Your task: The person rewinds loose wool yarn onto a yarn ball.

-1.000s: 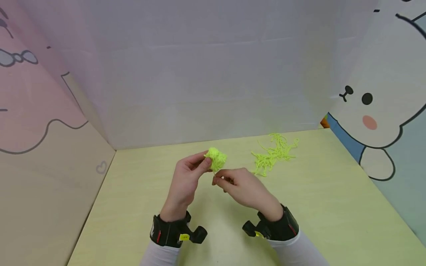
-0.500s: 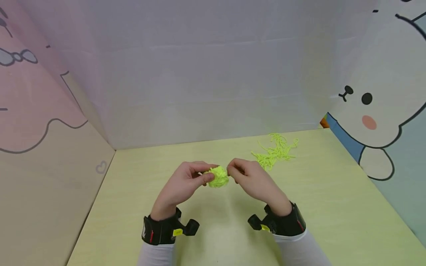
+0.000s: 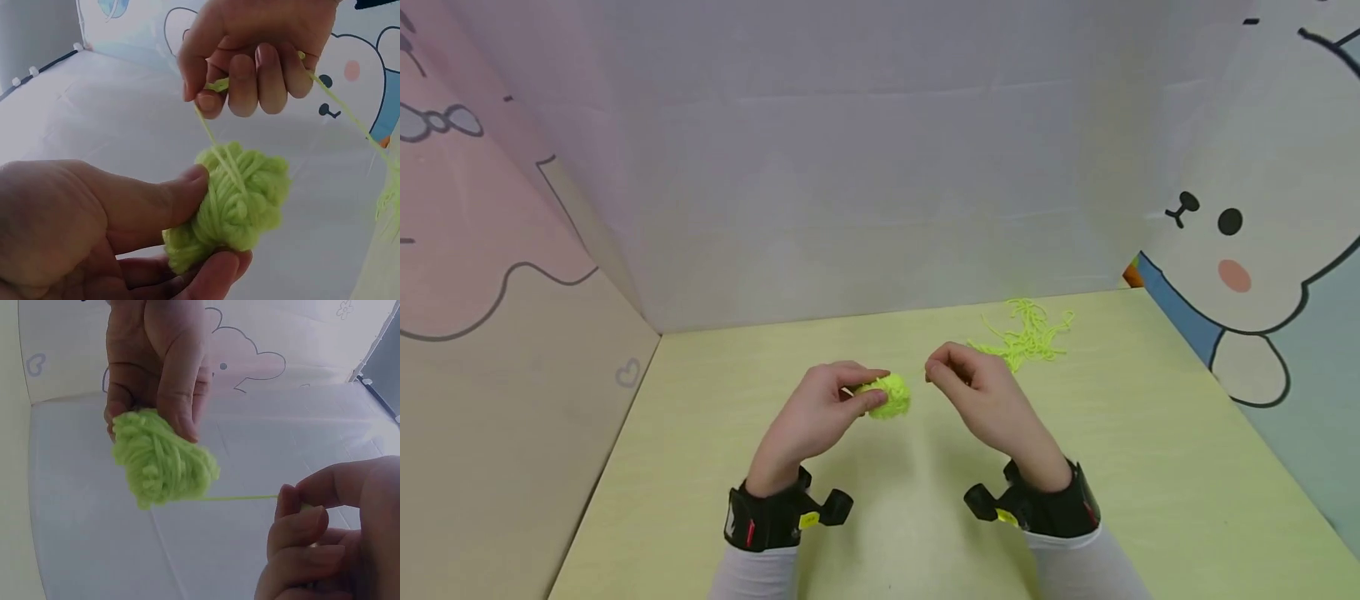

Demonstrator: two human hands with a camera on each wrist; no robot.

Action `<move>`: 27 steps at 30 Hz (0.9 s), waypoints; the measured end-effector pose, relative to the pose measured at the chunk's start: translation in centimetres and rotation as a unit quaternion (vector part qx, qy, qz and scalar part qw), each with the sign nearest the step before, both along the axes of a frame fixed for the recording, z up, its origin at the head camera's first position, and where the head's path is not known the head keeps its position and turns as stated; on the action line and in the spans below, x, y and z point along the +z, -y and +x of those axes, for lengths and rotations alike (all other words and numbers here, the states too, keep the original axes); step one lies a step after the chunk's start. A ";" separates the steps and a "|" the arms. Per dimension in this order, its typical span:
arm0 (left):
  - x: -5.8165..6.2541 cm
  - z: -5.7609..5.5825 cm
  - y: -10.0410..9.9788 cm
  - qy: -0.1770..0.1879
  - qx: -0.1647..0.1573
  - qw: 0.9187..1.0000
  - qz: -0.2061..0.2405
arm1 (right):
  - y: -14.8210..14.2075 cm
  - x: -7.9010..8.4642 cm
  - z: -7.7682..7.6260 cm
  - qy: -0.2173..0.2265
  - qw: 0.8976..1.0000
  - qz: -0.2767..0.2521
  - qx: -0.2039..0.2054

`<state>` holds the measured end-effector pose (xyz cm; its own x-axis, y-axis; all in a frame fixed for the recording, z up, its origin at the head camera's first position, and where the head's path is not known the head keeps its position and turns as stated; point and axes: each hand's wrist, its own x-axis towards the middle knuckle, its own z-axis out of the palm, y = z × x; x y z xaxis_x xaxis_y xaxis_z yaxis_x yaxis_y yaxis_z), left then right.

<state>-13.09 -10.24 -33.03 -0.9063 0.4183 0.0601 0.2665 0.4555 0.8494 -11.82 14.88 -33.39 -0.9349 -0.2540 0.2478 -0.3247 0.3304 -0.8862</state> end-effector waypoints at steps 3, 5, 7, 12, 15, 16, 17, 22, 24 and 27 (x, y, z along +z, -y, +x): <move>0.0 0.1 -0.5 -0.021 0.046 0.999 -0.001 | 0.3 0.2 0.5 -0.012 1.000 -0.017 -0.004; 0.0 0.1 -0.8 -0.040 0.074 0.996 -0.001 | 0.7 0.2 0.7 -0.029 0.999 -0.024 -0.002; 0.0 0.1 -1.1 -0.061 0.098 0.993 0.000 | 1.1 0.2 1.1 -0.051 0.998 -0.025 0.012; -0.2 0.0 -1.5 -0.100 0.144 0.984 0.042 | 2.4 0.0 1.4 -0.086 0.995 0.006 0.054; -0.3 0.0 -1.6 -0.103 0.168 0.976 0.095 | 3.0 -0.4 1.4 -0.087 0.994 0.031 0.066; -0.3 0.0 -1.6 -0.100 0.172 0.973 0.116 | 3.1 -0.5 1.4 -0.086 0.993 0.038 0.068; -0.3 0.0 -1.6 -0.092 0.175 0.970 0.141 | 3.3 -0.7 1.4 -0.085 0.993 0.044 0.071; -0.1 0.0 -1.6 -0.041 0.166 0.951 0.257 | 3.8 -1.2 1.1 -0.067 0.993 0.060 0.081; 0.0 0.1 -1.6 -0.023 0.154 0.945 0.286 | 3.9 -1.3 0.9 -0.053 0.993 0.060 0.087; 0.1 0.1 -1.5 -0.004 0.133 0.944 0.301 | 4.0 -1.5 0.5 -0.032 0.993 0.056 0.101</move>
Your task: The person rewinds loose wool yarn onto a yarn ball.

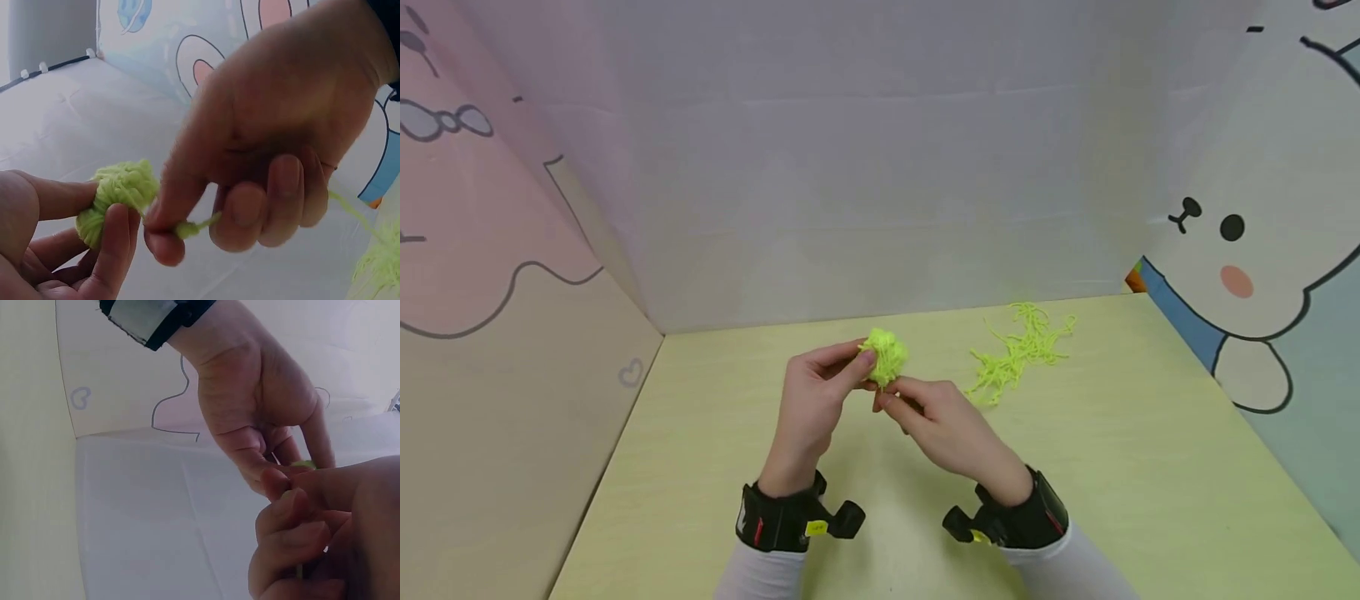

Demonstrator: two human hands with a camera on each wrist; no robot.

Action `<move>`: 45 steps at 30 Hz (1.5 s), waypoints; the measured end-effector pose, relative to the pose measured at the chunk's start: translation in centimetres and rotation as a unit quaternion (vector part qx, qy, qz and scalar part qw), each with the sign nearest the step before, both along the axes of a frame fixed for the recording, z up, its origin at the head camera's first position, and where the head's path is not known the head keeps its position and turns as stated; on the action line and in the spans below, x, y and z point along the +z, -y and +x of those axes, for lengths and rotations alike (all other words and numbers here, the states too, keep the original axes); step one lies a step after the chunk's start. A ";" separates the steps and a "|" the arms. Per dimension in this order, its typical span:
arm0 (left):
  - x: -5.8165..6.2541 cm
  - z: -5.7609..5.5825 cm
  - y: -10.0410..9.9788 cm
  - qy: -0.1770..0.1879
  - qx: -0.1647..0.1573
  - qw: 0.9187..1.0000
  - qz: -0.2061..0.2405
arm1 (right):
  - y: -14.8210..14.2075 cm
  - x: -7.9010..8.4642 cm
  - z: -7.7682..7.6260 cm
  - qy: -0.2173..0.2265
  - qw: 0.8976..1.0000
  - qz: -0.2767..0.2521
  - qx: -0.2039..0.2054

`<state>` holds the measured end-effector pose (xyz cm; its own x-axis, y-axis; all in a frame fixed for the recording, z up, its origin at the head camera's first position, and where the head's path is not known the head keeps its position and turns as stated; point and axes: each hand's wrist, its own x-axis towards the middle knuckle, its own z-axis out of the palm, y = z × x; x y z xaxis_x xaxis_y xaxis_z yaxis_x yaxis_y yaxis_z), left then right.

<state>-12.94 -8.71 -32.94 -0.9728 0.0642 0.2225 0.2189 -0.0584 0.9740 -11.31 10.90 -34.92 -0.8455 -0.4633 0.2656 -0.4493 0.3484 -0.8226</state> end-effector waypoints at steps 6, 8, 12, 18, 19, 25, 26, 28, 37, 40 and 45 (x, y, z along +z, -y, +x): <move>0.2 0.2 0.8 0.007 -0.078 0.997 -0.020 | -0.6 -0.5 -1.0 0.035 0.999 0.016 0.010; 0.3 0.3 1.2 0.003 -0.120 0.992 -0.034 | -1.1 -0.5 -1.3 0.042 0.999 0.014 0.009; 0.6 0.3 1.9 0.002 -0.179 0.980 -0.083 | -1.8 -0.3 -1.6 0.058 0.998 0.002 -0.002; 0.9 0.2 2.7 0.012 -0.192 0.960 -0.203 | -2.5 0.3 -1.7 0.070 0.997 -0.018 -0.022; 0.9 0.1 2.8 0.012 -0.190 0.957 -0.218 | -2.6 0.5 -1.7 0.068 0.997 -0.022 -0.025; 0.6 -0.1 2.6 0.002 -0.132 0.949 -0.286 | -2.9 1.1 -1.4 0.042 0.997 -0.030 -0.052; 0.6 -0.2 2.4 0.001 -0.115 0.949 -0.292 | -2.8 1.1 -1.3 0.039 0.997 -0.032 -0.055; 0.4 -0.2 2.2 -0.005 -0.078 0.950 -0.301 | -2.8 1.3 -1.0 0.030 0.997 -0.036 -0.060; -0.2 -0.1 0.4 -0.064 0.048 0.954 -0.288 | -1.5 1.3 0.3 0.004 0.999 -0.031 -0.044; -0.3 -0.1 0.0 -0.081 0.077 0.958 -0.263 | -1.0 1.1 0.4 -0.006 0.999 -0.021 -0.048; -0.4 -0.1 -0.2 -0.087 0.101 0.973 -0.186 | -0.8 0.8 0.5 -0.017 0.998 -0.018 -0.057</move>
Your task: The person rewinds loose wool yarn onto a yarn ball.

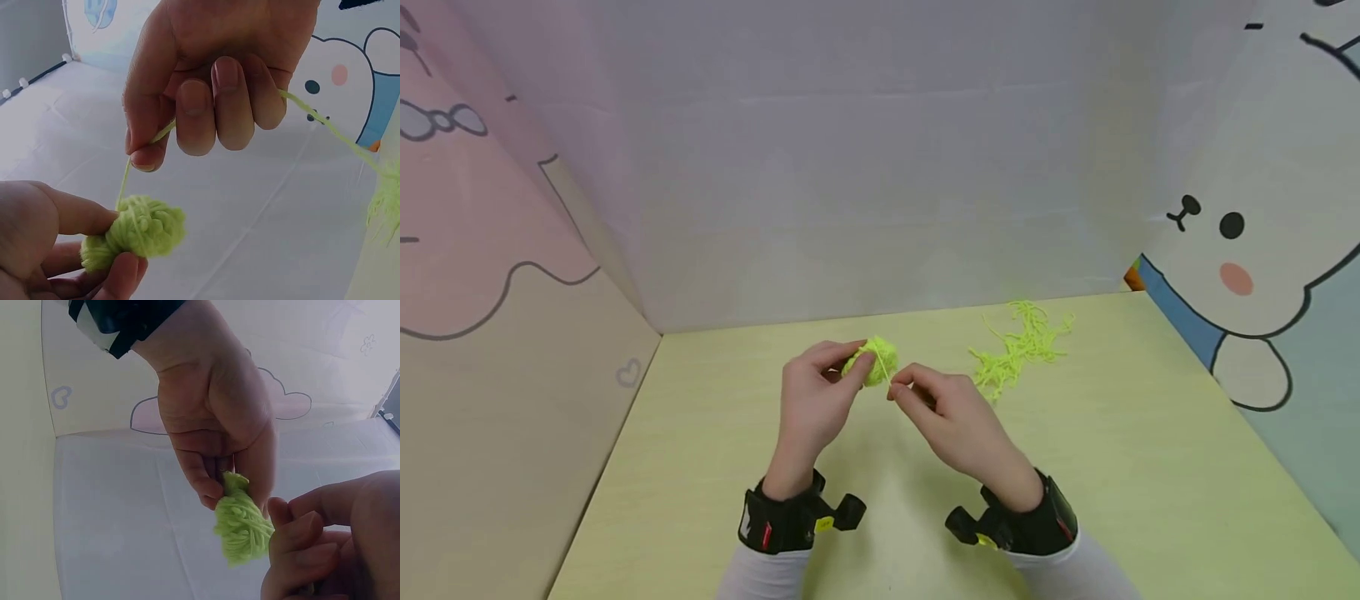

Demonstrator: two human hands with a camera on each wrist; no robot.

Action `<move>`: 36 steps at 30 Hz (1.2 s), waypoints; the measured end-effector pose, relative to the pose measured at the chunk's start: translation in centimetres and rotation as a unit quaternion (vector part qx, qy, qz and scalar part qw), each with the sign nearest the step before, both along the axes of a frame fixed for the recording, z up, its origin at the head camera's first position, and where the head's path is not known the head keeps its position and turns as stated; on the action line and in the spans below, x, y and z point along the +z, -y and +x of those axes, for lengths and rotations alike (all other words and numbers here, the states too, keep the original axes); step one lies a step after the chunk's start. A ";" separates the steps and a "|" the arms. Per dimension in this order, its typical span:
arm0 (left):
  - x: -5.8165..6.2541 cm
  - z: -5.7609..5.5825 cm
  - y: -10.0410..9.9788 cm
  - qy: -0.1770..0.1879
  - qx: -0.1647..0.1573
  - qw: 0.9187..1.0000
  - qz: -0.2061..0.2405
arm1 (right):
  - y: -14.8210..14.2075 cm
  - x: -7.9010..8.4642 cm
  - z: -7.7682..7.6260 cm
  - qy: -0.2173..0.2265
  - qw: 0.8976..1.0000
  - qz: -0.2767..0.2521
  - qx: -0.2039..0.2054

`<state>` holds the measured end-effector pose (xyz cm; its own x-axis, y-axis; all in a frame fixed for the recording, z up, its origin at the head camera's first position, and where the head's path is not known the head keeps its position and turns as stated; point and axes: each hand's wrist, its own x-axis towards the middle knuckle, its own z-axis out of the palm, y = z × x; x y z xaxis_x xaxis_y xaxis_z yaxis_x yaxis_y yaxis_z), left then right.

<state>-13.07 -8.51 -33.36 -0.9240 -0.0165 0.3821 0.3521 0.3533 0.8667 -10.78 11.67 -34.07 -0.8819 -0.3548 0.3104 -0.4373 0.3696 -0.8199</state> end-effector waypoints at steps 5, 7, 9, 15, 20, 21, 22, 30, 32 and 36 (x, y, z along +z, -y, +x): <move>0.1 0.0 0.0 0.011 -0.009 0.995 0.094 | 0.3 -0.2 0.1 0.005 1.000 -0.003 0.006; 0.2 0.1 -0.1 0.023 -0.025 0.989 0.141 | 0.5 -0.3 0.1 0.011 1.000 -0.002 0.013; 0.3 0.2 -0.3 0.038 -0.045 0.982 0.181 | 0.7 -0.3 0.1 0.017 1.000 -0.001 0.019; 0.6 0.5 -0.8 0.081 -0.093 0.966 0.228 | 0.8 -0.3 -0.1 0.045 0.998 0.007 0.043; 1.1 0.8 -0.4 0.096 -0.123 0.967 0.201 | 0.3 -0.2 -0.6 0.065 0.997 0.022 0.044; 1.3 0.9 -0.2 0.100 -0.136 0.967 0.192 | 0.0 -0.1 -0.7 0.067 0.997 0.022 0.042; 1.3 0.9 0.0 0.104 -0.152 0.966 0.180 | -0.2 -0.1 -0.8 0.067 0.997 0.022 0.040; 1.8 1.1 1.6 0.131 -0.234 0.963 0.025 | -2.3 0.2 -1.3 0.067 0.998 0.000 0.018; 1.8 1.1 1.6 0.133 -0.220 0.967 -0.007 | -2.6 0.3 -1.2 0.064 0.998 -0.003 0.005; 1.6 1.0 1.4 0.135 -0.196 0.970 -0.055 | -2.7 0.6 -0.9 0.044 0.999 -0.007 -0.012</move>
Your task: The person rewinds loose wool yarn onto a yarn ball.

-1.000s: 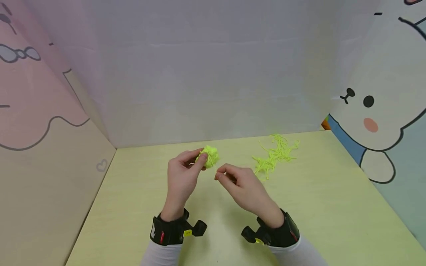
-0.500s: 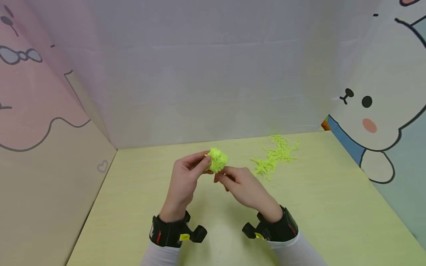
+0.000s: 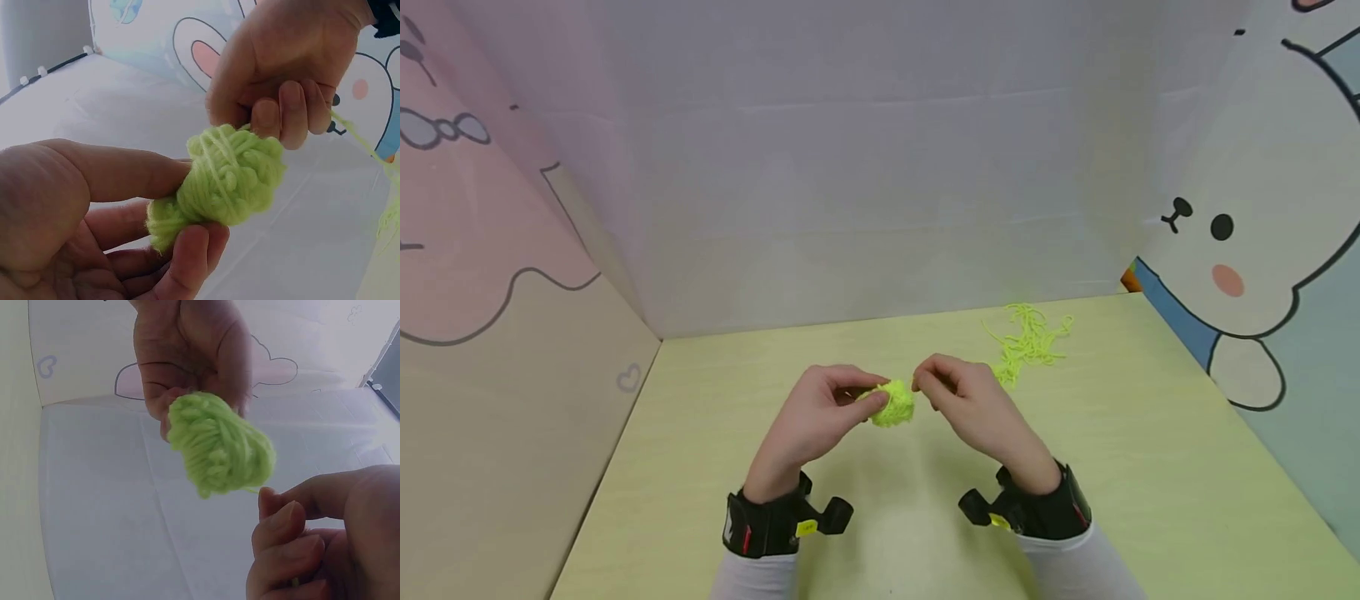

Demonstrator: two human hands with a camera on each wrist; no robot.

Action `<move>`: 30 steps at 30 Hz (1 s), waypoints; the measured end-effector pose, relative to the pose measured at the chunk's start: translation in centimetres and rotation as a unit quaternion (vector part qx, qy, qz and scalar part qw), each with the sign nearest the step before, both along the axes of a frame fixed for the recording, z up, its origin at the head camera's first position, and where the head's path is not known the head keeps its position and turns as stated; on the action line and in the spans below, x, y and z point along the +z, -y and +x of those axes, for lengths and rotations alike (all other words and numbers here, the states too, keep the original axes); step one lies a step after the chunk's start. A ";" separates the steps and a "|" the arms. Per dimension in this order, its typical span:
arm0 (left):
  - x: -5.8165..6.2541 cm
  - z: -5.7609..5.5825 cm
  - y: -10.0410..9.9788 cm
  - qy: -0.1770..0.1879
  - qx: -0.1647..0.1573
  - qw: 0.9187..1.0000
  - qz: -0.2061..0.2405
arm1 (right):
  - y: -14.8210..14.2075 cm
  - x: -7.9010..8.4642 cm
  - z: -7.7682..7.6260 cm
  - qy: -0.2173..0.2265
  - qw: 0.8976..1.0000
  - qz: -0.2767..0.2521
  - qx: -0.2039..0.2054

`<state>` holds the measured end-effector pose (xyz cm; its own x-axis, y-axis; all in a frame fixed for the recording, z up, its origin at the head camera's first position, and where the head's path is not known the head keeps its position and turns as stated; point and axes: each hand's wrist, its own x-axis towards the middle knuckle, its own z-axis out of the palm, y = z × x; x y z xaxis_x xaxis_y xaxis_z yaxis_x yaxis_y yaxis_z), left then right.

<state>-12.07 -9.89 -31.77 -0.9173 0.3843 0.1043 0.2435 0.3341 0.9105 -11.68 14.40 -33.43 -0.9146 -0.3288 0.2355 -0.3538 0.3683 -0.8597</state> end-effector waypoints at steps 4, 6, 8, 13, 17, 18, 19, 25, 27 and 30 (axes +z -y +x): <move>-0.1 0.0 -0.3 -0.021 0.023 0.999 -0.040 | 0.0 0.3 0.3 -0.019 1.000 -0.003 -0.009; -0.2 0.0 -0.5 -0.038 0.042 0.997 -0.054 | 0.0 0.4 0.5 -0.025 1.000 -0.007 -0.010; -0.2 0.0 -0.8 -0.055 0.064 0.995 -0.059 | 0.1 0.5 0.8 -0.028 1.000 -0.008 -0.006; -0.5 -0.2 -1.5 -0.109 0.116 0.986 -0.057 | 0.8 0.3 1.1 -0.032 0.999 0.005 0.019; -0.7 -0.1 -1.9 -0.143 0.146 0.978 -0.042 | 1.5 0.2 1.2 -0.041 0.999 0.019 0.029; -0.8 -0.2 -1.9 -0.149 0.151 0.977 -0.036 | 1.7 0.1 1.2 -0.043 0.998 0.022 0.030; -0.8 -0.2 -2.0 -0.154 0.155 0.975 -0.030 | 1.8 0.1 1.2 -0.045 0.998 0.026 0.030; -0.9 -0.1 -2.4 -0.162 0.169 0.972 0.020 | 2.3 -0.3 1.2 -0.054 0.997 0.042 0.029; -0.9 -0.1 -2.5 -0.154 0.169 0.972 0.045 | 2.4 -0.3 1.2 -0.057 0.997 0.044 0.027; -0.9 0.0 -2.6 -0.130 0.167 0.973 0.088 | 2.7 -0.4 1.2 -0.055 0.997 0.046 0.027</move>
<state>-12.05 -7.31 -32.63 -0.9215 0.0240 0.3876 0.3786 0.2778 0.8829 -10.45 11.71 -33.79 -0.8653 -0.4013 0.3003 -0.4655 0.4217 -0.7781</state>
